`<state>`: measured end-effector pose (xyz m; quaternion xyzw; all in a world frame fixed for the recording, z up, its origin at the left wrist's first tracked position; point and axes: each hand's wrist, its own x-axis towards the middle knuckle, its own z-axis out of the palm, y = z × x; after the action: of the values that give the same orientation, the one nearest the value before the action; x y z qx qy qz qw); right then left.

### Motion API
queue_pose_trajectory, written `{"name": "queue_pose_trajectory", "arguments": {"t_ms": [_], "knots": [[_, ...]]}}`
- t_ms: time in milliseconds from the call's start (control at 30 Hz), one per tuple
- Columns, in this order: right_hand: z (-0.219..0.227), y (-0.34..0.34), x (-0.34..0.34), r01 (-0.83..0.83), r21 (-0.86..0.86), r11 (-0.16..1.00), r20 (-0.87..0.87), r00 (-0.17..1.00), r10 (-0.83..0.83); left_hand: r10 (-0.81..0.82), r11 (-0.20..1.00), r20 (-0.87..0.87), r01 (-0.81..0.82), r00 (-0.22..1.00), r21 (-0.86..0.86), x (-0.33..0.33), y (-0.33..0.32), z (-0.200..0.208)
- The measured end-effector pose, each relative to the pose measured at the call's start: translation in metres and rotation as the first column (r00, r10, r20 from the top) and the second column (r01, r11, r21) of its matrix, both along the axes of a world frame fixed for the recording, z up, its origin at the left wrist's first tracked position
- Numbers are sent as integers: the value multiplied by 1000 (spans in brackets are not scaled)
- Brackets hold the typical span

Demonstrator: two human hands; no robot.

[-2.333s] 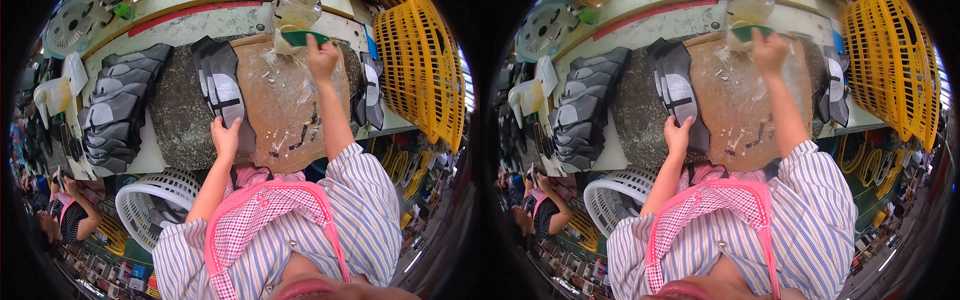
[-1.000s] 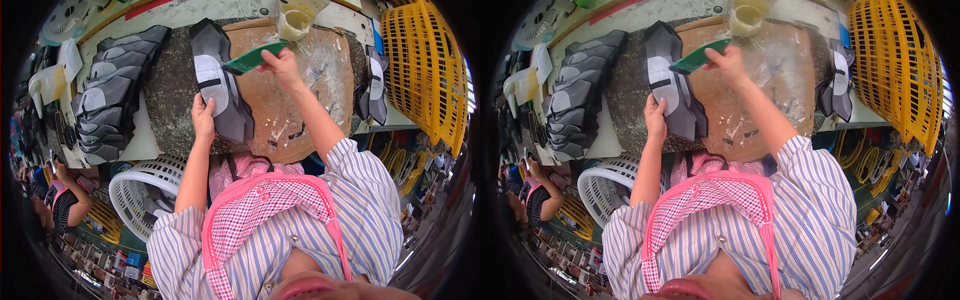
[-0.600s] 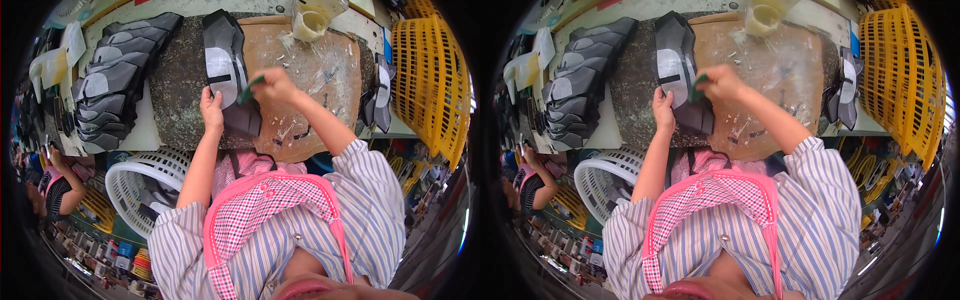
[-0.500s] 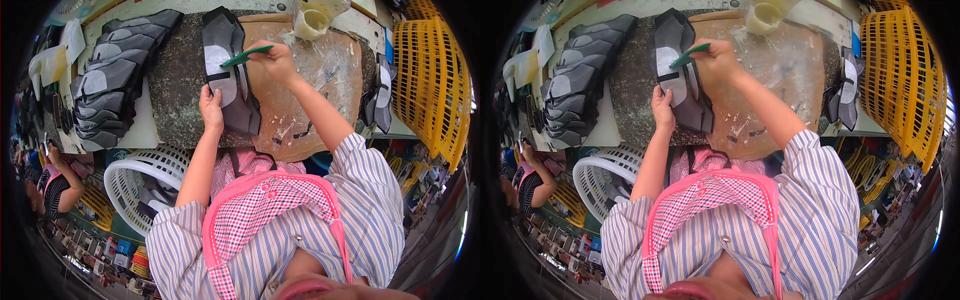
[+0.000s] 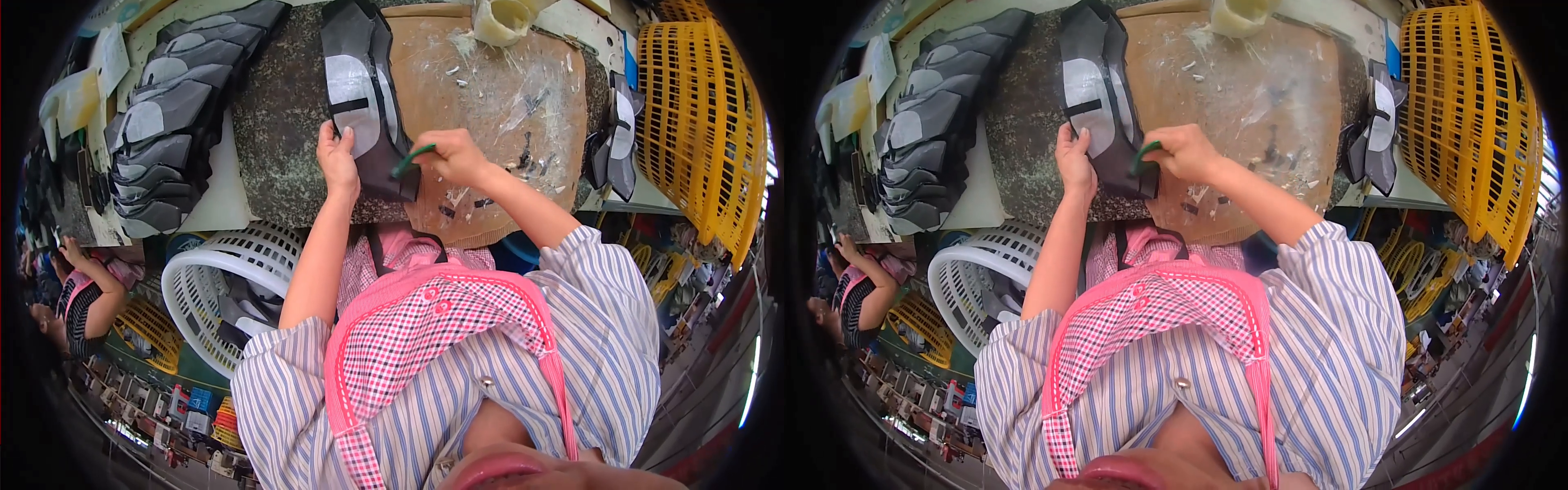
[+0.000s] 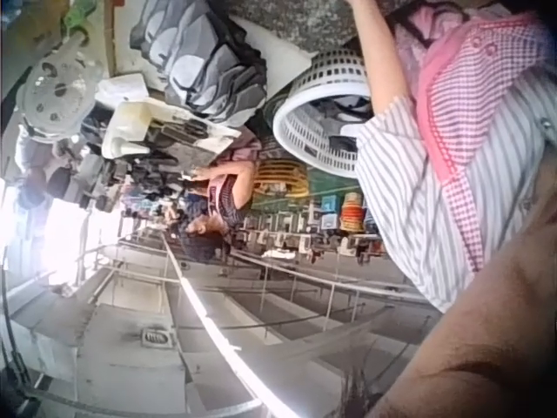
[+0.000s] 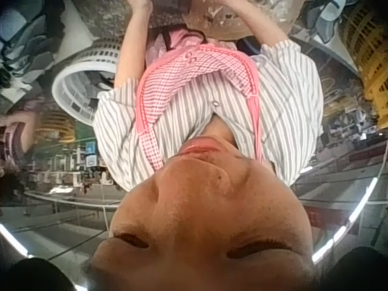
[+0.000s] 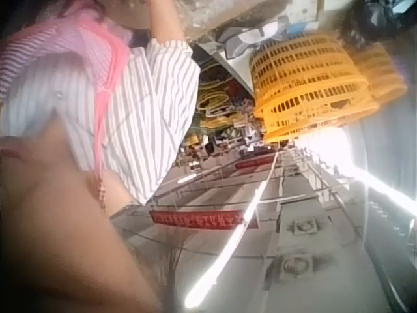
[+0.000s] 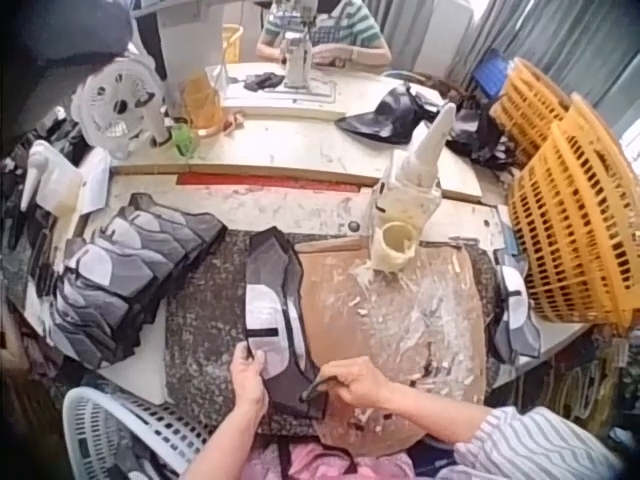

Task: Applying glue to shoe upper components using a plastic spatula.

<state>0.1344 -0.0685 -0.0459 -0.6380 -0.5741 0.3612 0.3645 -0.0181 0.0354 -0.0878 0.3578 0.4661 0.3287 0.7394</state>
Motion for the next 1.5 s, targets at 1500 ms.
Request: {"name": "queue_pose_trajectory", "arguments": {"t_ms": [1500], "knots": [[8,-32,-29,219,117,969,174,956,-237,-35,991,238,4,971,130,-24,45,72]]}}
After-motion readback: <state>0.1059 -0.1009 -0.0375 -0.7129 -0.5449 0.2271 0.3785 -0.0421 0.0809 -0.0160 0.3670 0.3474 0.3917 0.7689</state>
